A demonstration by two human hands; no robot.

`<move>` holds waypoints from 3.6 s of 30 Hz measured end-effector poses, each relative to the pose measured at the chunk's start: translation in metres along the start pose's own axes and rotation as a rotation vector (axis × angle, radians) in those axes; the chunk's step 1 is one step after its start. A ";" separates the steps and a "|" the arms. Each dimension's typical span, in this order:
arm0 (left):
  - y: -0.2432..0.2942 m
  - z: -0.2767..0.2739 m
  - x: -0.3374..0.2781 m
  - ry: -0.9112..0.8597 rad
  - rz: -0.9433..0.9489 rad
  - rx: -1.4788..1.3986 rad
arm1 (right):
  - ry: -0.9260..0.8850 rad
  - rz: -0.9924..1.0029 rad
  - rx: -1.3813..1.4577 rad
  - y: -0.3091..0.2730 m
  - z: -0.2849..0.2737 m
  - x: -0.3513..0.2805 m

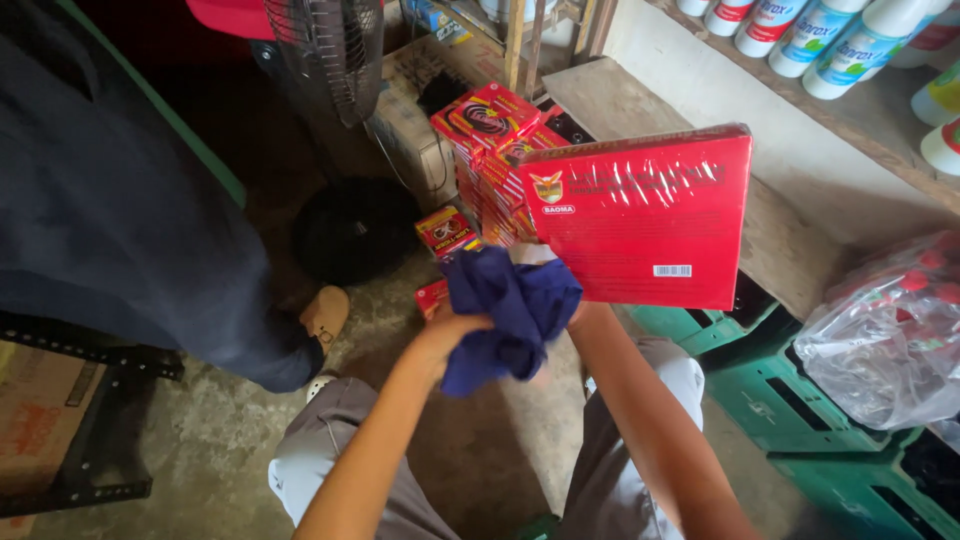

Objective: Wiping down boxes of mosquito coils with a cloth and stacking them on the floor in a store's storage area.

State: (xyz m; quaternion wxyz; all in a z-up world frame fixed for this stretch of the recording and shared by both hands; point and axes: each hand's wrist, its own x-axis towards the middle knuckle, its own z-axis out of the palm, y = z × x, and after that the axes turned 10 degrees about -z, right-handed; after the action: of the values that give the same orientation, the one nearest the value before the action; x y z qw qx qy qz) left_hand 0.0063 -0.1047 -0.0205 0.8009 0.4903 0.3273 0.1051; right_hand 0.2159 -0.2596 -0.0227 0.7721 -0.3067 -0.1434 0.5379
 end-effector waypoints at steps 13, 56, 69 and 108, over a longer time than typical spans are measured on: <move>-0.005 0.037 0.003 0.560 0.479 0.339 | -0.030 0.023 -0.124 -0.014 0.082 0.036; -0.201 -0.060 0.045 0.268 0.202 -1.034 | 0.306 -0.326 -1.153 0.177 -0.053 0.052; -0.414 -0.149 0.087 1.007 -0.051 -0.854 | 0.299 -0.126 -0.918 0.293 -0.242 0.176; -0.178 -0.175 0.213 0.349 0.209 -0.857 | 0.278 0.066 -0.684 0.164 -0.082 0.196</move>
State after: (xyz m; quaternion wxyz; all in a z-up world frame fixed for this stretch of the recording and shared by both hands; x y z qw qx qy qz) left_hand 0.0321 0.0361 -0.3158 0.8491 0.1208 0.3331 0.3917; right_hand 0.2140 -0.0677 -0.2101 0.6194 -0.6214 -0.1988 0.4366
